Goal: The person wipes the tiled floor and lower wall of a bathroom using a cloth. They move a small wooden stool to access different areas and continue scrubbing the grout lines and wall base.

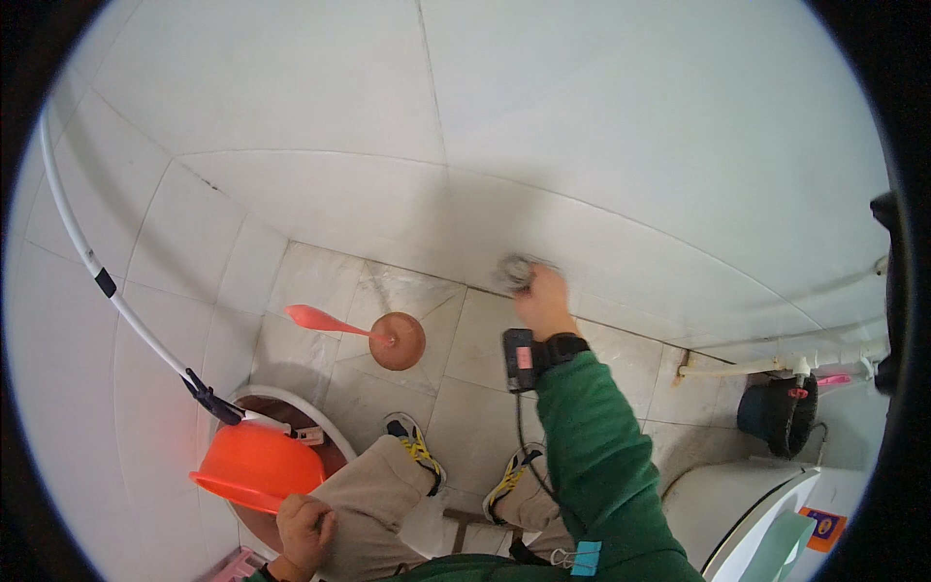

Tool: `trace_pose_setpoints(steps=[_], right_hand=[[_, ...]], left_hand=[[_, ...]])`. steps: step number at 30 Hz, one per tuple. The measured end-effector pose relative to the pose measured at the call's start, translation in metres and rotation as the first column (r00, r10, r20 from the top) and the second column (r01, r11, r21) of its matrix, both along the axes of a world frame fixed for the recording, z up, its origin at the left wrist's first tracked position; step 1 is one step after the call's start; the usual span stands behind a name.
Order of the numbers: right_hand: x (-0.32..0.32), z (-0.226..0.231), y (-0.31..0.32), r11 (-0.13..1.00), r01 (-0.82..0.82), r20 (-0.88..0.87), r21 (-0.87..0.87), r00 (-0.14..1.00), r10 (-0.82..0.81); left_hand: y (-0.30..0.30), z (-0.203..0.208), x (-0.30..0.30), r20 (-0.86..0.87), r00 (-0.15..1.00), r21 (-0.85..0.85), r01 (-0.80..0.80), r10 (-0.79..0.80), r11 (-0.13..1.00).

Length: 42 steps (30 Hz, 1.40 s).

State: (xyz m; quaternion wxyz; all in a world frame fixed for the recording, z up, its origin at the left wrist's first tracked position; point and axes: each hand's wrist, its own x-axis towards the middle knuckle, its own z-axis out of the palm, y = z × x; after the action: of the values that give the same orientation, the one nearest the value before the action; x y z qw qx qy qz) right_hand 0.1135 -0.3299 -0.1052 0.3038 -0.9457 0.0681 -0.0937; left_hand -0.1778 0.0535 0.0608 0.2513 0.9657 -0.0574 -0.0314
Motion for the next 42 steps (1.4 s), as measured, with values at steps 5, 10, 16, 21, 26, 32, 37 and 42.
trace_pose_setpoints(steps=[5, 10, 16, 21, 26, 32, 37, 42], right_hand=[[0.008, 0.0, 0.019, 0.968, -0.159, 0.161, 0.192, 0.978, 0.129], [-0.028, -0.056, -0.094, 0.784, 0.168, -0.171, 0.598, 0.982, -0.081], [-0.053, -0.029, -0.134, 0.76, 0.358, -0.35, 0.543, 0.919, -0.183], [-0.016, 0.088, -0.049, -0.453, 0.254, -0.385, 0.854, 0.895, -0.223], [-0.02, 0.135, -0.025, -0.44, 0.126, -0.255, 0.889, 0.935, -0.246], [-0.001, 0.061, -0.002, -0.394, 0.341, -0.462, 0.853, 0.845, -0.269], [0.004, 0.11, -0.004, -0.48, 0.271, -0.403, 0.834, 0.894, -0.196], [0.0, 0.145, 0.004, -0.495, -0.031, -0.031, 0.868, 0.993, -0.115]], left_hand=[[-0.006, 0.004, 0.009, -0.018, 1.0, 0.015, 0.011, -0.011, 1.0], [-0.007, 0.003, 0.013, -0.02, 1.0, 0.02, -0.003, 0.004, 1.0], [-0.006, 0.0, 0.009, -0.006, 0.999, 0.009, 0.034, -0.034, 0.999], [-0.01, 0.002, 0.005, -0.004, 1.0, 0.028, 0.024, -0.024, 0.999], [-0.013, 0.003, 0.008, -0.026, 1.0, 0.023, 0.01, -0.01, 1.0], [-0.01, 0.003, 0.004, 0.005, 1.0, 0.023, 0.019, -0.019, 1.0], [-0.006, -0.001, 0.006, 0.003, 1.0, -0.011, 0.018, -0.018, 1.0], [-0.005, 0.001, 0.009, -0.045, 0.999, -0.058, -0.002, 0.0, 0.998]])
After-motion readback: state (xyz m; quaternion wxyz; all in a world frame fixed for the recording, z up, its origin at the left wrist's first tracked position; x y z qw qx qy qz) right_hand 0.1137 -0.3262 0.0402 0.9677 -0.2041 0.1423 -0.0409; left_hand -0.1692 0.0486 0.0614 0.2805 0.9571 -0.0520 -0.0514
